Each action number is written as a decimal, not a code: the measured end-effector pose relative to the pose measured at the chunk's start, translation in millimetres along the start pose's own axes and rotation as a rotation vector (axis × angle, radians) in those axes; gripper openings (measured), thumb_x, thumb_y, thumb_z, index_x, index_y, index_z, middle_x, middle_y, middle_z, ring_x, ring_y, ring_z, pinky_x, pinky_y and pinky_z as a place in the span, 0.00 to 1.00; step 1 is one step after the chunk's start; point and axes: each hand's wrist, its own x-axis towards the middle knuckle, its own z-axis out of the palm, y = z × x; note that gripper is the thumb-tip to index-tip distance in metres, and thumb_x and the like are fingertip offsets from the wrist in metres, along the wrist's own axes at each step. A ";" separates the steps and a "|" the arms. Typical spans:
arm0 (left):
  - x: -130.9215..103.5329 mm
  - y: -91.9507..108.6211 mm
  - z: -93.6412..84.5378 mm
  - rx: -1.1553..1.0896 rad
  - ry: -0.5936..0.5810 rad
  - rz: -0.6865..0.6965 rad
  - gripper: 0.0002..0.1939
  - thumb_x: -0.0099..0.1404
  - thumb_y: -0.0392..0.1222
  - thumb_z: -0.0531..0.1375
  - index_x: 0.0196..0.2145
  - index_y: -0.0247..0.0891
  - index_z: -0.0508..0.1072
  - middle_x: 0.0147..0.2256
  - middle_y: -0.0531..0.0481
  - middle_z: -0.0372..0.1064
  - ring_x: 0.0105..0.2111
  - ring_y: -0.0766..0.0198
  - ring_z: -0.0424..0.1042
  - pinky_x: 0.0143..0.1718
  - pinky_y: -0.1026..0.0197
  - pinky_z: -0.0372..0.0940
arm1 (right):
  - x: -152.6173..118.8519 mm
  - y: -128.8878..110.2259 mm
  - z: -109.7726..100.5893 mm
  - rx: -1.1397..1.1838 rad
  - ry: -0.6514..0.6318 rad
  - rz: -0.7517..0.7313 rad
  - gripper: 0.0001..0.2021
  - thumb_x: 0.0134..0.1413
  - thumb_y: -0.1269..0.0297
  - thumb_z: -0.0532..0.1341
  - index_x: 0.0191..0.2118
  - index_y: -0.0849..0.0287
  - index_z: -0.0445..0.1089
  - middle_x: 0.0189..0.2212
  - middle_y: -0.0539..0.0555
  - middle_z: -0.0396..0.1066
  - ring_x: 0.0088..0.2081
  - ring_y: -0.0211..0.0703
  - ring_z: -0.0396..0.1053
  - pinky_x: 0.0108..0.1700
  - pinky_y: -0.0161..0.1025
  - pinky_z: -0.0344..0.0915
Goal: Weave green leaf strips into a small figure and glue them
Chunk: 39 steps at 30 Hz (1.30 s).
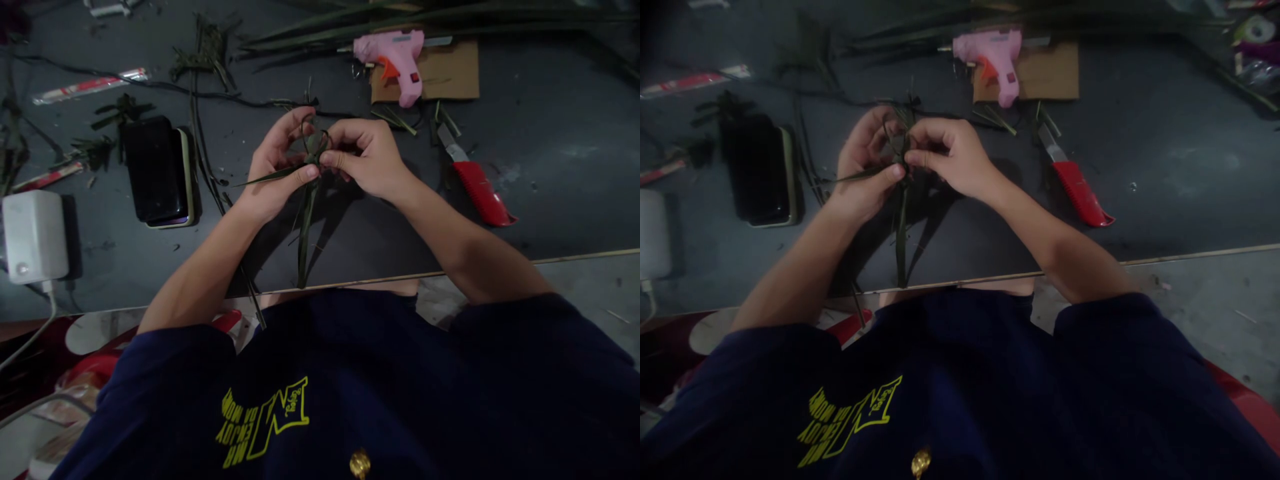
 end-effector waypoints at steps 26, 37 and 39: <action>7.4 -27.0 -10.0 0.205 -0.179 0.435 0.32 0.59 0.53 0.75 0.57 0.54 0.70 0.48 0.53 0.74 0.49 0.62 0.74 0.42 0.64 0.72 | -6.4 -18.6 14.9 0.175 0.149 0.152 0.15 0.45 0.56 0.77 0.31 0.59 0.75 0.23 0.45 0.74 0.19 0.29 0.70 0.22 0.27 0.66; 1.1 -26.6 -5.0 0.161 -0.152 0.371 0.31 0.56 0.51 0.76 0.54 0.52 0.71 0.55 0.50 0.71 0.53 0.61 0.72 0.41 0.63 0.73 | -9.5 -15.2 18.7 0.132 0.206 0.142 0.21 0.44 0.46 0.76 0.29 0.59 0.75 0.22 0.47 0.74 0.23 0.33 0.72 0.26 0.30 0.72; 5.9 -33.4 -7.9 0.105 -0.162 0.379 0.31 0.56 0.54 0.76 0.56 0.57 0.73 0.56 0.53 0.72 0.56 0.59 0.72 0.43 0.63 0.73 | -8.4 -15.1 19.3 0.170 0.199 0.142 0.21 0.43 0.45 0.76 0.30 0.59 0.76 0.23 0.47 0.74 0.23 0.33 0.73 0.27 0.31 0.73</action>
